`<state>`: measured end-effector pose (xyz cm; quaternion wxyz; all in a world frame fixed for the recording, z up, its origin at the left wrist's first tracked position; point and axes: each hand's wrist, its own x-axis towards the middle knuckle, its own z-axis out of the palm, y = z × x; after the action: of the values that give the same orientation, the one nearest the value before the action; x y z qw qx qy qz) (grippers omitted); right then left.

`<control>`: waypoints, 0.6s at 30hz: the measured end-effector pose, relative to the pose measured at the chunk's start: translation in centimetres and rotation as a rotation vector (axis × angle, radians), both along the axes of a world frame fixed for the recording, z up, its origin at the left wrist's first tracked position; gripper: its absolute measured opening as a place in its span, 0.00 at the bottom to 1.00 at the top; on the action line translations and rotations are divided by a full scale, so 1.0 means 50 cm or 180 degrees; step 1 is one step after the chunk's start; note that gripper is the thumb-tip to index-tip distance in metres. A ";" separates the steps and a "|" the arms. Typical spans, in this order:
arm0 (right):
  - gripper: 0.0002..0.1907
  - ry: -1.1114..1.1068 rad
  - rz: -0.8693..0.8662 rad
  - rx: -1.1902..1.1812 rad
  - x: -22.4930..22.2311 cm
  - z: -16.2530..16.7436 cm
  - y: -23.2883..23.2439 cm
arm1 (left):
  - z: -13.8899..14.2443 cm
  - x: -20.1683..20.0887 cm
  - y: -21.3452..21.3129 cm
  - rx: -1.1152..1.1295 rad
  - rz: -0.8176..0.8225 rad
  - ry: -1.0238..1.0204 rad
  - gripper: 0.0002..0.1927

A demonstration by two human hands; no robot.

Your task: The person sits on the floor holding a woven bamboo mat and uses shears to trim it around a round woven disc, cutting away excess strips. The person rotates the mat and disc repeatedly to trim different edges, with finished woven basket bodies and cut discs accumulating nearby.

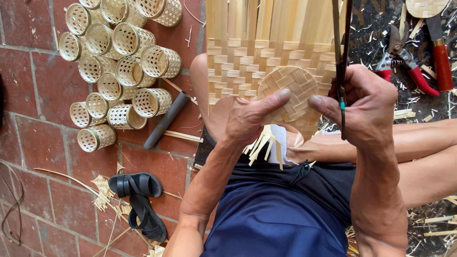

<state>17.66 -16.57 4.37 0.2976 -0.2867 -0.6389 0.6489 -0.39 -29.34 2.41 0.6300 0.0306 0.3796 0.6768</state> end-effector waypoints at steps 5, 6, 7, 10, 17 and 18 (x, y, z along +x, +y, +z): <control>0.16 -0.0403 -0.0377 0.0989 -0.028 0.007 0.007 | 0.000 -0.030 0.006 -0.0293 0.0290 0.0768 0.15; 0.14 -0.0434 -0.0506 0.1106 -0.029 0.012 0.007 | 0.005 -0.044 0.008 -0.0348 0.0478 0.1199 0.14; 0.13 -0.0417 -0.0632 0.1236 -0.030 0.017 0.007 | 0.010 -0.062 0.013 -0.0069 0.0932 0.1252 0.15; 0.15 0.0173 -0.0727 0.0203 -0.049 0.017 -0.016 | 0.031 -0.111 0.031 0.0666 0.2071 0.1407 0.23; 0.18 0.0456 0.0634 -0.0037 -0.114 -0.076 -0.156 | 0.073 -0.145 0.055 0.1525 0.2642 0.0998 0.18; 0.22 0.0403 0.0677 -0.0222 -0.120 -0.095 -0.173 | 0.076 -0.135 0.055 0.1488 0.2597 0.0858 0.20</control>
<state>11.67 -25.23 -0.38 0.2567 -0.1859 -0.6226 0.7155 -7.16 -26.57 6.19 0.2349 0.1074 0.2766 0.9256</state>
